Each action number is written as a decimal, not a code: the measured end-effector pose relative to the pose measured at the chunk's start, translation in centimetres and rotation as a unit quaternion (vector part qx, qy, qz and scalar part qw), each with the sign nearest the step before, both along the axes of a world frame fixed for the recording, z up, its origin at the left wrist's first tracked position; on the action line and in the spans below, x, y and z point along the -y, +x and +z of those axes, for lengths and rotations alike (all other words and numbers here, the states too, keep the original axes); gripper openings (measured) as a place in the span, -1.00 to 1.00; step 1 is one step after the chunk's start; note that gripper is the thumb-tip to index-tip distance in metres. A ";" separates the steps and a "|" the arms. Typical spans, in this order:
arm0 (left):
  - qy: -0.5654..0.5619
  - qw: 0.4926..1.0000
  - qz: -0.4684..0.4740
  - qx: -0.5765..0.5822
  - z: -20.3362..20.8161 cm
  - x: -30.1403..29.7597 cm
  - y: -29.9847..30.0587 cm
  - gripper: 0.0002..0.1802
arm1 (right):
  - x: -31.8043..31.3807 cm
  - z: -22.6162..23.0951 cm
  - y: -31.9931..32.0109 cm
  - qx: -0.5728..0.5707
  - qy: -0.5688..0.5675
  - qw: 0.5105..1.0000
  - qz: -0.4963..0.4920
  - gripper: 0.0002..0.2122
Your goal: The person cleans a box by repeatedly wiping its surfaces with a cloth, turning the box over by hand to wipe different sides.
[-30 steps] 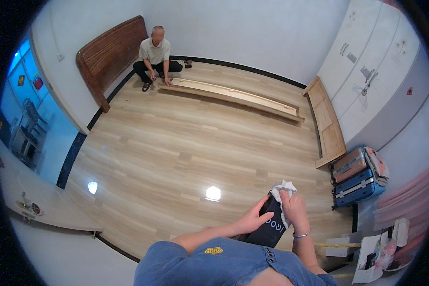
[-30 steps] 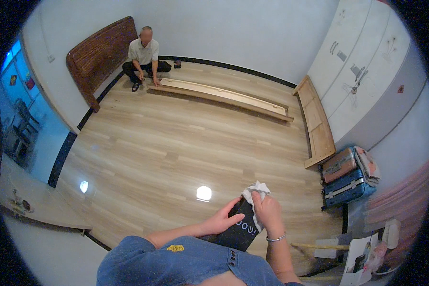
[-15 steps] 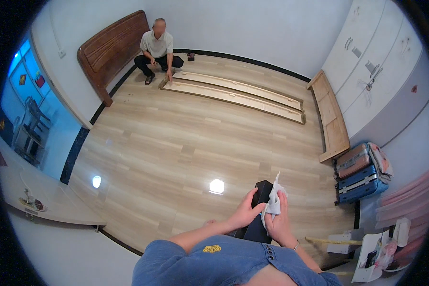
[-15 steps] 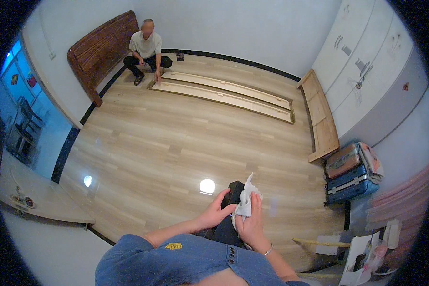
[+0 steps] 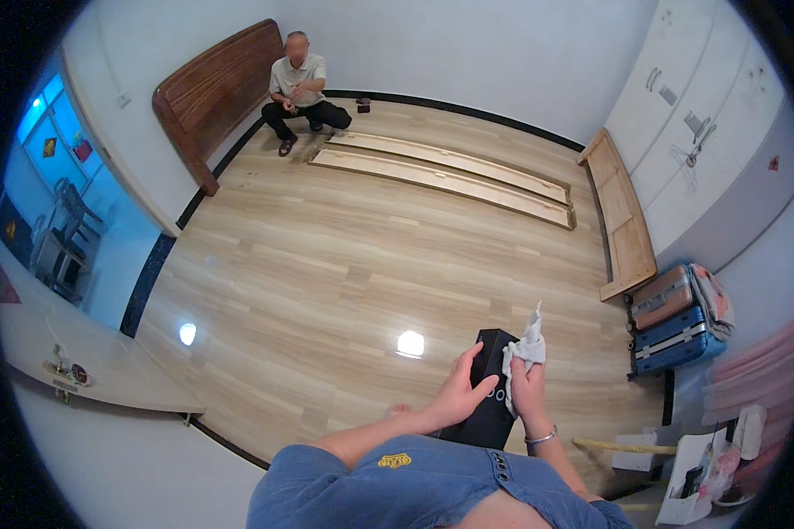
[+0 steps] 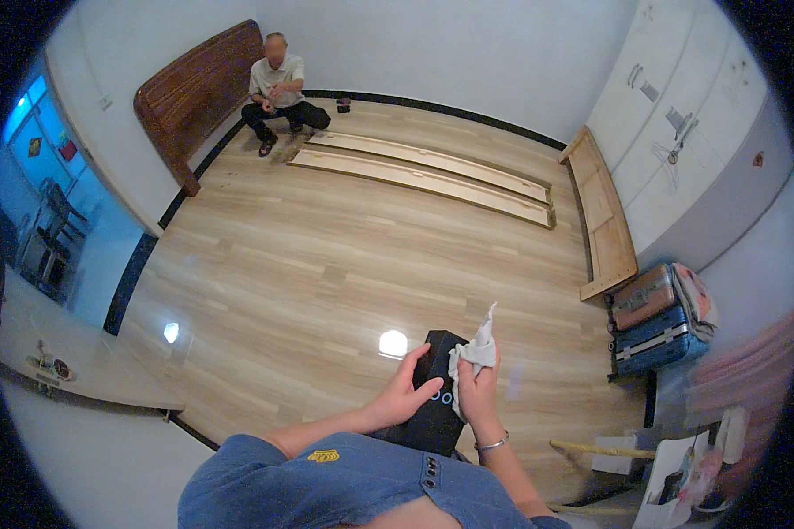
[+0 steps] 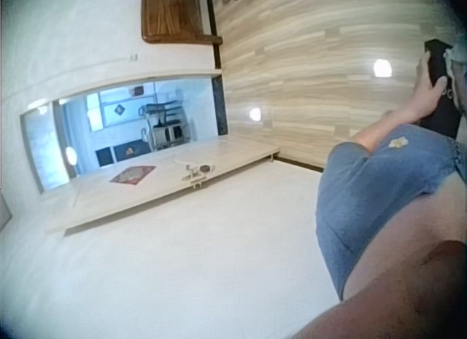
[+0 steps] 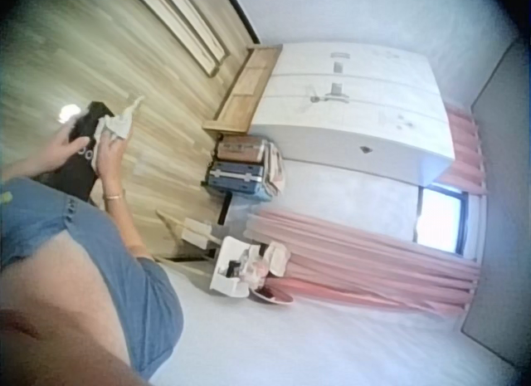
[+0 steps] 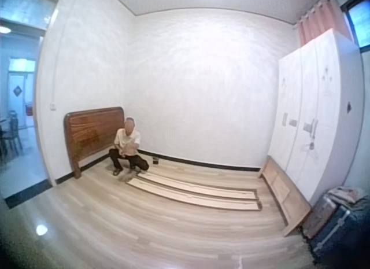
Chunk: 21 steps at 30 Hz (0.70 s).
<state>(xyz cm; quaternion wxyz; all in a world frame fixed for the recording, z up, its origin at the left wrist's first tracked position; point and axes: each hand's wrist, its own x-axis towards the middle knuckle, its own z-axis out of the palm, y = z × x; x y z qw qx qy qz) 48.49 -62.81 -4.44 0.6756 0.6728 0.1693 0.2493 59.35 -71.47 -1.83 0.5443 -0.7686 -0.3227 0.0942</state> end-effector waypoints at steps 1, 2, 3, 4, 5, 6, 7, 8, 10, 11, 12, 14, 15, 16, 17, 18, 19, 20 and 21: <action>0.000 1.000 0.002 -0.001 0.1 0.0 -0.1 -0.34 | 0.0 0.5 -0.1 -0.091 -0.014 0.996 0.004 -0.57; -0.009 1.000 0.023 0.011 0.4 0.1 -0.1 -0.34 | 0.0 0.8 -0.2 -0.181 -0.027 0.983 0.005 -0.61; -0.019 0.999 0.043 0.022 0.6 0.2 -0.2 -0.34 | 0.1 -0.5 -0.3 -0.152 0.021 0.988 -0.008 -0.68; -0.019 0.999 0.043 0.022 0.8 0.2 -0.2 -0.34 | 0.2 -0.8 -0.6 -0.153 0.021 0.988 -0.008 -0.68; -0.025 0.997 0.062 0.024 1.0 0.0 -0.3 -0.36 | 0.2 -0.8 -1.0 -0.205 0.030 0.978 -0.011 -0.68; -0.030 0.996 0.080 0.027 1.1 -0.1 -0.3 -0.37 | 0.1 -0.7 -1.5 -0.256 0.038 0.966 -0.015 -0.69; -0.020 0.994 0.105 0.036 1.1 -0.3 -0.3 -0.39 | 0.2 -0.4 -2.3 -0.328 0.069 0.942 0.000 -0.69; -0.021 0.994 0.103 0.035 1.2 -0.5 -0.1 -0.39 | 0.4 -0.8 -2.5 -0.337 0.052 0.940 -0.002 -0.68; -0.099 0.986 0.114 0.074 1.6 -1.0 0.2 -0.40 | 0.9 -1.4 -3.1 -0.427 0.065 0.902 0.020 -0.68; -0.119 0.984 0.105 0.081 1.9 -1.1 0.2 -0.41 | 1.1 -1.7 -3.2 -0.429 0.066 0.901 0.016 -0.68; -0.120 0.984 0.101 0.079 1.9 -1.2 0.1 -0.41 | 1.3 -2.0 -3.2 -0.438 0.066 0.896 0.026 -0.67; -0.029 0.992 0.106 0.054 1.9 -1.3 -0.2 -0.40 | 1.7 -2.5 -3.1 -0.448 0.069 0.891 0.032 -0.67; -0.029 0.993 0.102 0.052 2.0 -1.2 -0.3 -0.40 | 1.8 -2.7 -3.1 -0.439 0.057 0.896 0.042 -0.63; -0.041 0.993 0.097 0.057 2.0 -1.2 -0.4 -0.40 | 1.9 -2.8 -3.1 -0.430 0.044 0.900 0.052 -0.59; -0.054 0.992 0.093 0.063 2.0 -1.2 -0.3 -0.39 | 1.9 -2.7 -3.2 -0.431 0.045 0.900 0.049 -0.59; -0.055 0.993 0.090 0.062 2.0 -1.3 -0.3 -0.39 | 1.9 -2.4 -3.2 -0.412 0.051 0.908 0.053 -0.60; -0.062 0.993 0.079 0.066 2.0 -1.4 -0.2 -0.39 | 1.9 -2.1 -3.3 -0.393 0.058 0.916 0.057 -0.60; -0.070 0.993 0.069 0.069 2.1 -1.5 -0.3 -0.39 | 1.8 -1.9 -3.4 -0.394 0.058 0.916 0.055 -0.60; -0.070 0.993 0.067 0.068 2.1 -1.6 -0.2 -0.39 | 1.7 -1.7 -3.5 -0.396 0.070 0.914 0.047 -0.64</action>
